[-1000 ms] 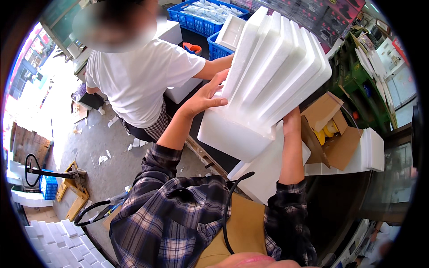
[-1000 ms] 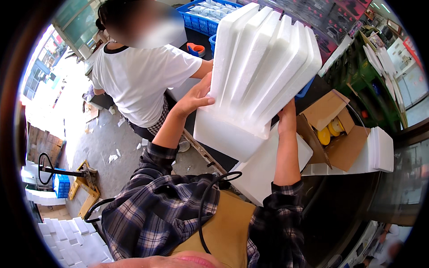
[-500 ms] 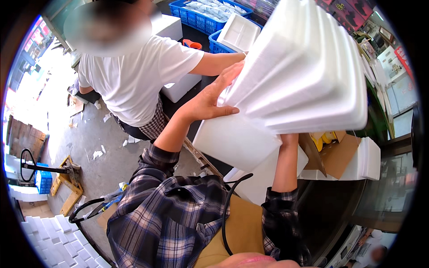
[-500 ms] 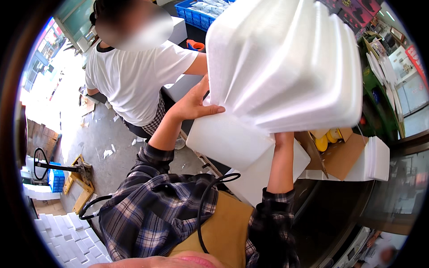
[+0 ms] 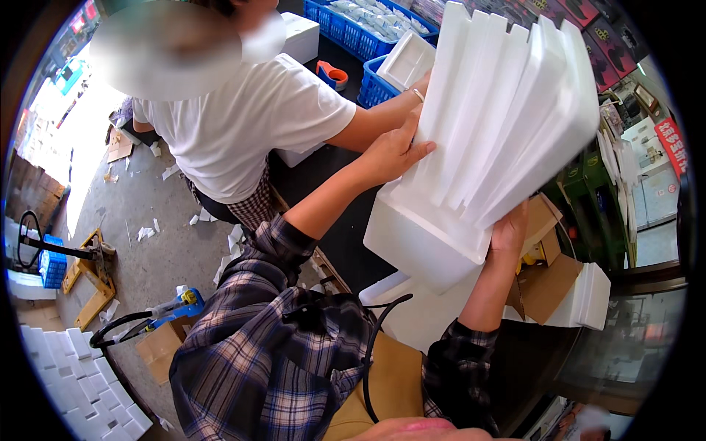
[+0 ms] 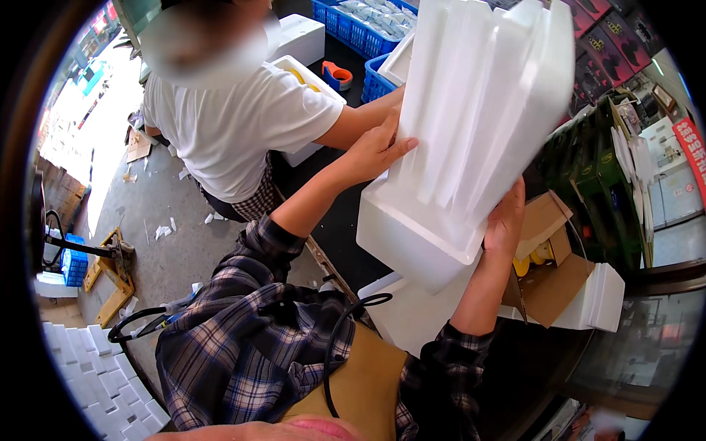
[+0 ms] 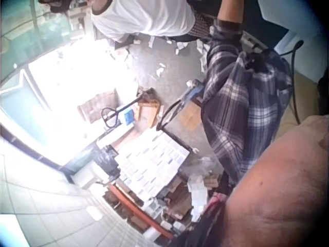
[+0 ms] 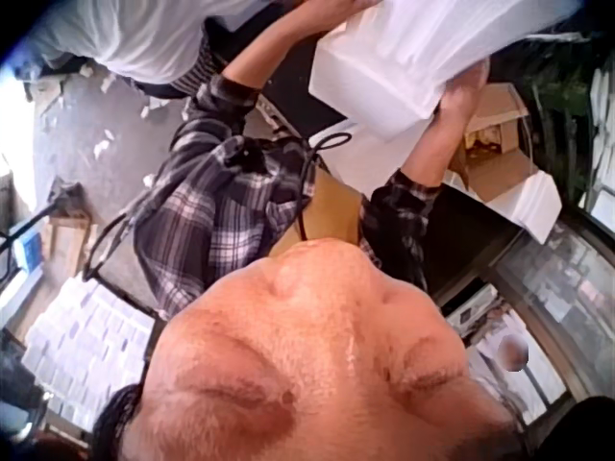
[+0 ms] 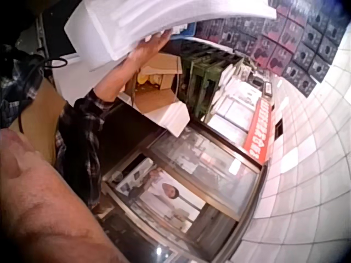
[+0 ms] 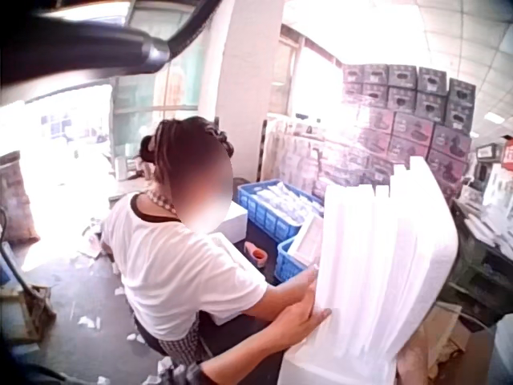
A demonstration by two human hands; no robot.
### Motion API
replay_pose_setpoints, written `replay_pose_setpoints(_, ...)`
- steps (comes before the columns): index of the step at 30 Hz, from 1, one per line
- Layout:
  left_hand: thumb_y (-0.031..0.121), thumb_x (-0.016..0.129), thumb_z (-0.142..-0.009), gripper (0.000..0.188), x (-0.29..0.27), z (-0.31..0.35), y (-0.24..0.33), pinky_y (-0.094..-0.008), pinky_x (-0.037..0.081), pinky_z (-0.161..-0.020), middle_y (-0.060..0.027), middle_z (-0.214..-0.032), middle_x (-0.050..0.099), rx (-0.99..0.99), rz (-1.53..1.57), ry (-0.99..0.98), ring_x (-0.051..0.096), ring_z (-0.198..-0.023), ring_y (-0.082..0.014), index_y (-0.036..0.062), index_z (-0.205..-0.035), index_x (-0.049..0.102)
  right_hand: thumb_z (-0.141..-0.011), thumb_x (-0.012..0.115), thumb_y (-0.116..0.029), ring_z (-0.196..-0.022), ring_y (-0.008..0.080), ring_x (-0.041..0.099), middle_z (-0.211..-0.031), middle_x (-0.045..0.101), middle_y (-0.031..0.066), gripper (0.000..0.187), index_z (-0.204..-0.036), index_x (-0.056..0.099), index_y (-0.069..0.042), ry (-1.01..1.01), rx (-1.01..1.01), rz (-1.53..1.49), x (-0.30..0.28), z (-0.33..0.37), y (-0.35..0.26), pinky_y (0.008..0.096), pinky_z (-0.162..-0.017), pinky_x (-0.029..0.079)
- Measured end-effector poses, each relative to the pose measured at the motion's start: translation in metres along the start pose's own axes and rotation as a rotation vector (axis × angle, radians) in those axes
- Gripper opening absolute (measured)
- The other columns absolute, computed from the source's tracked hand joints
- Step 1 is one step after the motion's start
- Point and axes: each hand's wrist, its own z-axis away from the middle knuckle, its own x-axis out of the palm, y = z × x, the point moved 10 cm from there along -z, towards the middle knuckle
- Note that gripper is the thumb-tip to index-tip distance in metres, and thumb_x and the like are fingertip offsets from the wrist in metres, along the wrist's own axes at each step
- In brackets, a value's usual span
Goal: The person unstraps a stack of white lids, transfers yellow-capped containers from a large cardboard box into small white foam coolers, and prepares cardboard shipping boxes by hand.
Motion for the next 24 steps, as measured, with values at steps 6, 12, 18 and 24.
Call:
replay_pose_setpoints(6,0.032,0.053,-0.096,0.066,-0.015,-0.013,0.015,-0.0421,0.054,-0.079,-0.0306,-0.097,0.065,0.022,-0.112,0.161,0.068,-0.086,-0.0396,-0.0086,-0.142,0.027,-0.101,0.046,-0.032,-0.120,0.0230,0.057,-0.138,0.054,0.0110,0.054,-0.145,0.040,-0.004,0.201,0.082,0.159,0.014,-0.032,-0.001,0.0352,-0.098,0.049)
replay_pose_setpoints(12,0.026,0.052,-0.096,0.055,-0.019,-0.034,-0.003,-0.0411,0.054,-0.076,-0.0273,-0.097,0.065,0.020,-0.033,0.318,0.068,-0.083,-0.0382,-0.0079,-0.135,0.034,-0.094,0.055,-0.035,-0.115,0.0221,0.059,-0.127,0.060,0.0103,0.054,-0.136,0.051,-0.002,-0.005,-0.031,0.085,0.022,-0.077,-0.026,0.0338,-0.096,0.048)
replay_pose_setpoints(18,0.022,0.050,-0.098,0.037,0.005,-0.059,-0.099,-0.0315,0.055,-0.065,-0.0152,-0.104,0.063,-0.125,0.511,0.409,0.067,-0.084,-0.0224,-0.0034,-0.125,0.046,-0.091,0.062,-0.041,-0.123,0.0267,0.051,-0.134,0.054,0.0130,0.059,-0.135,0.052,-0.003,0.046,0.029,0.423,0.035,-0.122,-0.041,0.0397,-0.093,0.051)
replay_pose_setpoints(24,0.038,0.046,-0.101,0.055,-0.025,-0.162,-0.142,-0.0421,0.061,-0.076,-0.0272,-0.109,0.064,-0.226,0.753,0.245,0.069,-0.097,-0.0341,-0.0085,-0.130,0.043,-0.094,0.060,-0.038,-0.139,0.0303,0.035,-0.151,0.037,0.0133,0.058,-0.141,0.048,-0.007,-0.041,-0.194,0.530,0.065,-0.065,-0.083,0.0439,-0.103,0.042)
